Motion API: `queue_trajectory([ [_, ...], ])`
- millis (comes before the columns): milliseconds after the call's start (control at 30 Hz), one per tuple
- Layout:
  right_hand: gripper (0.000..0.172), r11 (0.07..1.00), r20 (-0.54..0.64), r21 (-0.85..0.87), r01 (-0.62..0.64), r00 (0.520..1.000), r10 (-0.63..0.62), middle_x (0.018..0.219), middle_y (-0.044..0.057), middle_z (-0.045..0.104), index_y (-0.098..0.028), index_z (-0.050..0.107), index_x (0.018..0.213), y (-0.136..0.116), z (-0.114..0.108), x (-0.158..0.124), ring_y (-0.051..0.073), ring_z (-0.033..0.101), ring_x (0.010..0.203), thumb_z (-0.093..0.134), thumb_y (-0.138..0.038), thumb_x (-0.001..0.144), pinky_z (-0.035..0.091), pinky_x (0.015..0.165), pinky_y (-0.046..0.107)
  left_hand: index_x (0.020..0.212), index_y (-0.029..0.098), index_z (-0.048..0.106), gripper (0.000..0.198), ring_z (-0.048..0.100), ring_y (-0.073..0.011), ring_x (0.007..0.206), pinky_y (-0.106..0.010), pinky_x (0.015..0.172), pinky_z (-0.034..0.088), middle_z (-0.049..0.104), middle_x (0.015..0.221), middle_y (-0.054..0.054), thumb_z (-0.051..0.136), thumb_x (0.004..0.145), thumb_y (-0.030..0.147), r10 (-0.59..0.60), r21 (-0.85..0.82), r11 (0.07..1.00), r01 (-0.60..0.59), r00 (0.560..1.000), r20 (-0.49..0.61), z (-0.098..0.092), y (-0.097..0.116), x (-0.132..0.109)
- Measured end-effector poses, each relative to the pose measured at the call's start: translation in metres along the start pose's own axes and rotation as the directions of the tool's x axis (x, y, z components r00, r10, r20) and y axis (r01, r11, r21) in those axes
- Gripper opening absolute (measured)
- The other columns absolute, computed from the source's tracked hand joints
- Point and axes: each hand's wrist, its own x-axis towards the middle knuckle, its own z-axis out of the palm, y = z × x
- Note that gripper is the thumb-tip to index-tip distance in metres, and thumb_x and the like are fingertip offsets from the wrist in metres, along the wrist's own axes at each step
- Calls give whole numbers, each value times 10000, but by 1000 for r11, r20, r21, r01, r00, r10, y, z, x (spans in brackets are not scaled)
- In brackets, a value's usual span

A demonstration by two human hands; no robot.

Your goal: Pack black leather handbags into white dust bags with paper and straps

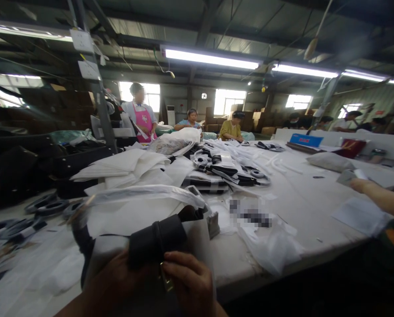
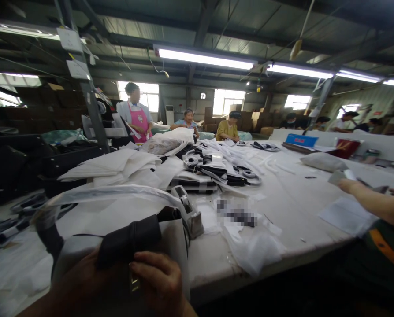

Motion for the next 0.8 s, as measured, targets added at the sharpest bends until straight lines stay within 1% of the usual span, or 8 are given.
queue_trajectory([
  [167,332,1000,7,15,-10,1000,10,1158,71,742,-246,719,1193,7,1,-2,184,718,1028,665,-81,911,602,894,266,1073,267,739,478,568,-105,1282,-265,1191,353,737,1221,74,314,1021,55,441,-15,898,-441,897,25,-25,12,-2],
  [333,319,999,35,14,-44,998,44,1159,95,735,-217,705,1219,5,3,0,189,705,1063,594,-86,950,583,930,269,1240,236,681,405,486,-162,1380,-372,1250,246,687,1324,10,385,1022,67,210,145,966,-214,977,44,-24,25,24],
  [500,338,992,12,-41,-120,993,120,1188,117,716,-198,673,1266,-11,2,-21,199,686,1094,558,-84,969,560,956,278,1224,121,656,299,551,-211,1326,-355,1155,421,712,1256,-99,450,1013,70,176,50,983,-178,983,54,-9,22,26],
  [567,218,958,-61,-7,-287,956,286,1036,120,743,-170,731,1127,-17,6,-43,207,716,964,566,-197,987,581,863,281,1200,106,655,272,552,-239,1324,-373,1107,484,702,1254,-131,482,997,54,137,8,990,-138,989,50,-7,21,17],
  [633,358,786,16,143,-602,795,606,793,100,730,-149,764,915,-22,13,-66,207,716,744,555,-430,991,581,688,280,1188,126,659,266,576,-248,1300,-376,1078,519,706,1232,-125,514,980,45,106,7,994,-107,993,50,-6,21,10],
  [700,624,378,282,301,-875,460,842,658,90,694,-128,750,803,-25,22,-83,205,686,591,531,-703,903,543,563,282,1189,149,661,271,601,-246,1270,-388,1080,523,721,1191,-102,523,978,51,101,19,995,-103,992,71,-7,21,6],
  [767,773,-32,503,401,-915,191,843,701,108,712,-103,744,834,-28,30,-92,208,692,581,565,-851,751,543,570,294,1197,158,659,275,612,-248,1257,-418,1100,507,734,1163,-89,507,989,62,132,9,991,-134,986,103,-9,21,6],
  [800,807,-162,561,454,-876,140,816,774,125,731,-95,744,879,-29,34,-94,216,712,637,610,-867,690,557,620,307,1204,161,657,279,613,-249,1257,-431,1109,498,737,1161,-85,500,994,68,150,4,988,-152,982,118,-10,21,7],
])
